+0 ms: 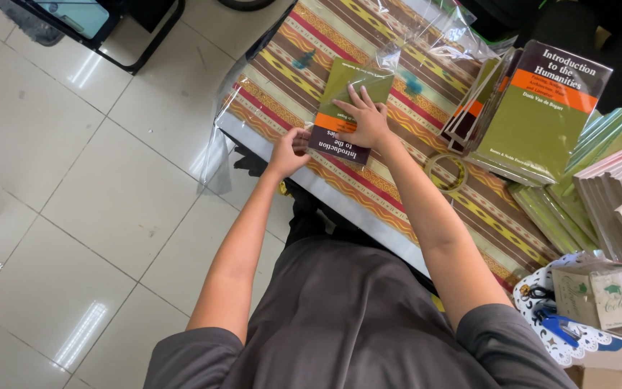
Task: The person wraps a book titled 'Introduction to the Humanities' with a clear plastic cover. They smooth the plastic over the front and back covers, fold the edges inward, and press the cover to secure it. The wrapped book is then placed on a stack of similar books.
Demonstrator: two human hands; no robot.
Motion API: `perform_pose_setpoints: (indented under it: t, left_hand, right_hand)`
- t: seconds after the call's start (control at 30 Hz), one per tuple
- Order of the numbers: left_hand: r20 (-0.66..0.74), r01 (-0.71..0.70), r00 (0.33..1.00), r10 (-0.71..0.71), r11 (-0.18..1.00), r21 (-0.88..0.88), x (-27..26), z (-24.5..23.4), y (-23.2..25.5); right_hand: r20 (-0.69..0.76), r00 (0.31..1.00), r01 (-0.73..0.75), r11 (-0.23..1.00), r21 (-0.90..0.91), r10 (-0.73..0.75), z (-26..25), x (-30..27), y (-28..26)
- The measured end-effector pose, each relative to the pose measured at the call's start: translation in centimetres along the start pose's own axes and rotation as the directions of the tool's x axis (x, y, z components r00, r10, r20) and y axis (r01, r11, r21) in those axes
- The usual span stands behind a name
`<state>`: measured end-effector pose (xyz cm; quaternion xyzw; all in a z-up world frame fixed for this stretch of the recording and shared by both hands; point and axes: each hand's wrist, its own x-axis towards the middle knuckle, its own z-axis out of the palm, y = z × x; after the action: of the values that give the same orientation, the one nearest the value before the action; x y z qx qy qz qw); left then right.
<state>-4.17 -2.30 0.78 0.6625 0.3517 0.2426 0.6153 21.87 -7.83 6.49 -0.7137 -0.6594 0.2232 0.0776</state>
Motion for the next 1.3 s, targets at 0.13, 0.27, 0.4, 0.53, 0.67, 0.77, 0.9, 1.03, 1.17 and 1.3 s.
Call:
perform_pose_setpoints:
  t: [0.13, 0.27, 0.4, 0.53, 0.67, 0.77, 0.9, 1.03, 1.17, 1.3]
  left_hand:
    - [-0.043, -0.006, 0.999, 0.01, 0.995, 0.101, -0.4, 1.4, 1.9]
    - [-0.171, -0.031, 0.982, 0.085, 0.954, 0.299, -0.5, 2.8, 2.7]
    - [-0.247, -0.001, 0.962, 0.116, 0.906, 0.423, -0.9, 3.6, 3.0]
    - [-0.29, 0.045, 0.947, 0.139, 0.835, 0.548, -0.4, 4.6, 2.0]
    - [-0.37, 0.122, 0.919, 0.139, 0.791, 0.599, -0.2, 4.9, 3.2]
    - [-0.316, 0.149, 0.948, 0.024, 0.846, 0.512, 0.8, 3.2, 2.6]
    - [0.051, 0.192, 0.979, -0.196, 0.979, 0.073, 2.3, -0.6, 0.6]
    - [0.1, 0.215, 0.974, -0.204, 0.969, -0.123, 3.1, 0.1, -1.6]
    - [-0.177, 0.176, 0.974, -0.142, 0.965, 0.194, 3.4, 1.6, -3.6]
    - [-0.289, 0.142, 0.956, -0.047, 0.938, 0.317, 3.8, 2.3, -3.9]
  right_hand:
    - [-0.047, 0.999, 0.026, 0.999, 0.027, -0.025, 0.7, -0.4, -0.2]
    - [-0.07, 0.997, 0.04, 0.998, 0.049, -0.036, 1.3, -1.3, -0.3]
    - [-0.086, 0.994, 0.07, 0.997, 0.039, -0.067, 1.3, -1.6, -0.4]
    - [-0.085, 0.995, 0.061, 0.997, 0.039, -0.058, 1.2, -1.9, -0.3]
    - [-0.069, 0.997, 0.049, 0.998, 0.028, -0.047, 0.8, -1.9, -1.1]
    - [-0.067, 0.997, 0.047, 0.998, 0.031, -0.045, 0.8, -1.9, -0.9]
    - [-0.064, 0.996, 0.066, 0.998, 0.009, -0.065, 0.9, -1.8, -0.8]
    - [-0.035, 0.998, 0.047, 0.999, -0.015, -0.048, 0.4, -2.0, -0.7]
    - [-0.007, 0.997, 0.072, 0.996, -0.045, -0.072, 0.3, -2.0, -0.8]
    - [-0.016, 0.997, 0.07, 0.997, -0.021, -0.071, 0.6, -2.0, -0.8]
